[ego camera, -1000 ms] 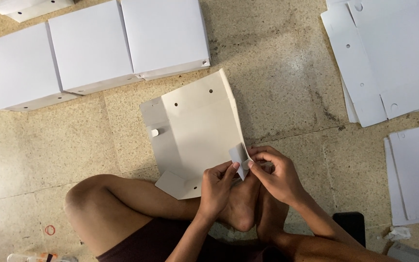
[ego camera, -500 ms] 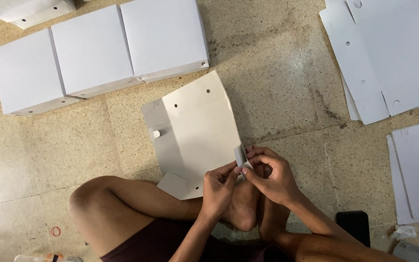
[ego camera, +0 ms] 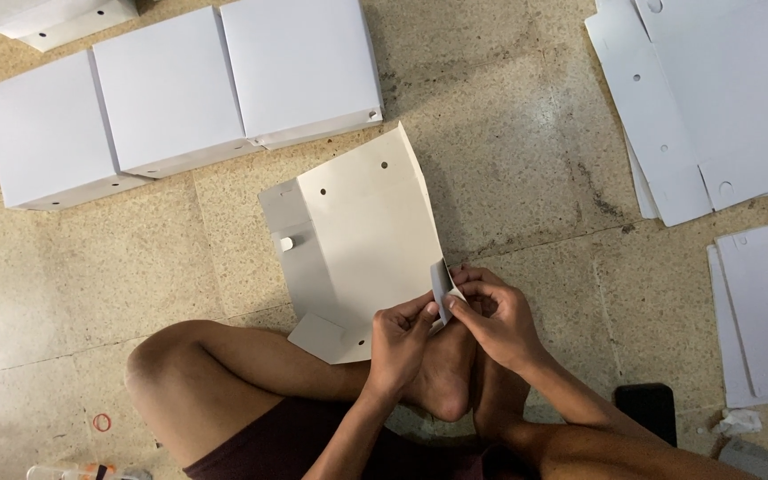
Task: Folding flat cardboard templates into boxes and stacking them on the floor.
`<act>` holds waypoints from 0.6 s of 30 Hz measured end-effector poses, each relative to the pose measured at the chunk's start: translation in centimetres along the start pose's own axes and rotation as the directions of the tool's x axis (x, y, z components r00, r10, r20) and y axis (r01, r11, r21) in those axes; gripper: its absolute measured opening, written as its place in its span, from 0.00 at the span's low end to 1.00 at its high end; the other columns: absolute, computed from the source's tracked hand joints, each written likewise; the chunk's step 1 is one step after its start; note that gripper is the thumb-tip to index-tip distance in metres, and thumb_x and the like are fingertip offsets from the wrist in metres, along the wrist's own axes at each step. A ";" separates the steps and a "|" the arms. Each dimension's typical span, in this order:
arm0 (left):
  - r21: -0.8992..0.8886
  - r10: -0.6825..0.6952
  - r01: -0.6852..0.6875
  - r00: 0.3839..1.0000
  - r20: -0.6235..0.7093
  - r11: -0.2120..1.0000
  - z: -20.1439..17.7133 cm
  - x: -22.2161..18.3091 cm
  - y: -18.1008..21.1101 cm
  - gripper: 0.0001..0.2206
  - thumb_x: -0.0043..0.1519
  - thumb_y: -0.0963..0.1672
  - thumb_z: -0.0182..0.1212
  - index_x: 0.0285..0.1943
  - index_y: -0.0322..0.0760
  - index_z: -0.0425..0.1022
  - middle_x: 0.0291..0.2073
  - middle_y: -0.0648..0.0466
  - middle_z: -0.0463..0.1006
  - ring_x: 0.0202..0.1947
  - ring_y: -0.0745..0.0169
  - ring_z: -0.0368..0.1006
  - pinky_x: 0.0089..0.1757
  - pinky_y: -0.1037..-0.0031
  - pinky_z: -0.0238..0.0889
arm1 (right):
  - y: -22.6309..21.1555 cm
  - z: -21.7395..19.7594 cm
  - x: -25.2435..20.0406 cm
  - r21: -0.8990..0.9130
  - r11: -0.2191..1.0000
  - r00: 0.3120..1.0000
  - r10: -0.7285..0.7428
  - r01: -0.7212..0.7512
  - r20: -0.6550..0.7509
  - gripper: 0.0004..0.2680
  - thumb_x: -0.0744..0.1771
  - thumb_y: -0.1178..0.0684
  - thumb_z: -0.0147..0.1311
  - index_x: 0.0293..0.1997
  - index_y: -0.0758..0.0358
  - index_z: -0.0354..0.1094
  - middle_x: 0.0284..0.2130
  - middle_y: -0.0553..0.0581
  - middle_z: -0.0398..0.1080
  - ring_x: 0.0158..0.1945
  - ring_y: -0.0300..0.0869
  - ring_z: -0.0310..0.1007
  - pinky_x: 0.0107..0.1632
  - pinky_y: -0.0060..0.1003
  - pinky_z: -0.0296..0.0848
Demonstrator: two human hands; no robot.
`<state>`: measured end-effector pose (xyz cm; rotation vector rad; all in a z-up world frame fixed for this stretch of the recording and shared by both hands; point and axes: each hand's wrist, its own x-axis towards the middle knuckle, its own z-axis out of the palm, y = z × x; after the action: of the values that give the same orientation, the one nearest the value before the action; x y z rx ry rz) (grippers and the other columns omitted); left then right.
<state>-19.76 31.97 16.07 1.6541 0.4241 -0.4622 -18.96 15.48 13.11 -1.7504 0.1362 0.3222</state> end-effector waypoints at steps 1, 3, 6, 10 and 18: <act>-0.036 0.028 -0.027 0.999 0.020 0.999 0.0 0.2 -0.2 0.14 0.60 0.38 0.60 0.54 0.30 0.80 0.33 0.49 0.85 0.27 0.74 0.71 0.29 0.85 0.65 | 0.2 0.1 0.0 0.011 1.000 1.000 0.009 -0.008 -0.019 0.06 0.62 0.57 0.62 0.33 0.71 0.78 0.44 0.54 0.75 0.33 0.34 0.72 0.32 0.23 0.69; -0.072 0.055 -0.052 0.998 0.042 0.996 0.0 0.4 -0.6 0.15 0.59 0.35 0.58 0.55 0.29 0.78 0.41 0.44 0.87 0.35 0.69 0.81 0.37 0.84 0.75 | 0.3 0.3 0.1 0.023 1.000 0.999 0.019 -0.018 -0.039 0.06 0.62 0.57 0.63 0.34 0.72 0.78 0.45 0.54 0.75 0.32 0.34 0.72 0.32 0.23 0.69; -0.160 0.058 -0.051 0.998 0.037 0.986 0.1 0.5 -0.5 0.13 0.58 0.34 0.59 0.51 0.25 0.80 0.40 0.42 0.86 0.36 0.66 0.82 0.39 0.83 0.77 | 0.3 0.5 0.1 -0.018 0.999 0.998 -0.043 0.043 -0.048 0.03 0.60 0.59 0.66 0.30 0.68 0.80 0.32 0.51 0.77 0.23 0.31 0.64 0.24 0.22 0.61; -0.208 -0.032 0.034 0.999 0.014 0.978 0.2 0.6 0.0 0.13 0.58 0.36 0.61 0.52 0.24 0.79 0.41 0.40 0.86 0.38 0.62 0.83 0.41 0.81 0.79 | -1.0 0.4 -0.3 -0.196 0.939 0.954 -0.298 0.284 -0.044 0.06 0.62 0.56 0.63 0.36 0.66 0.78 0.40 0.57 0.77 0.42 0.40 0.78 0.44 0.29 0.77; -0.317 -0.002 0.003 1.000 0.006 0.948 0.2 1.4 -1.8 0.12 0.60 0.37 0.64 0.51 0.24 0.81 0.32 0.41 0.84 0.33 0.62 0.79 0.37 0.66 0.78 | -0.6 0.5 -0.5 -0.182 0.899 0.915 -0.404 0.399 0.012 0.05 0.64 0.59 0.60 0.41 0.64 0.80 0.47 0.63 0.78 0.44 0.55 0.80 0.45 0.47 0.78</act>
<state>-19.54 32.06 13.84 1.3401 0.4704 -0.3784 -19.30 16.02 13.75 -1.9119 -0.2435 0.0073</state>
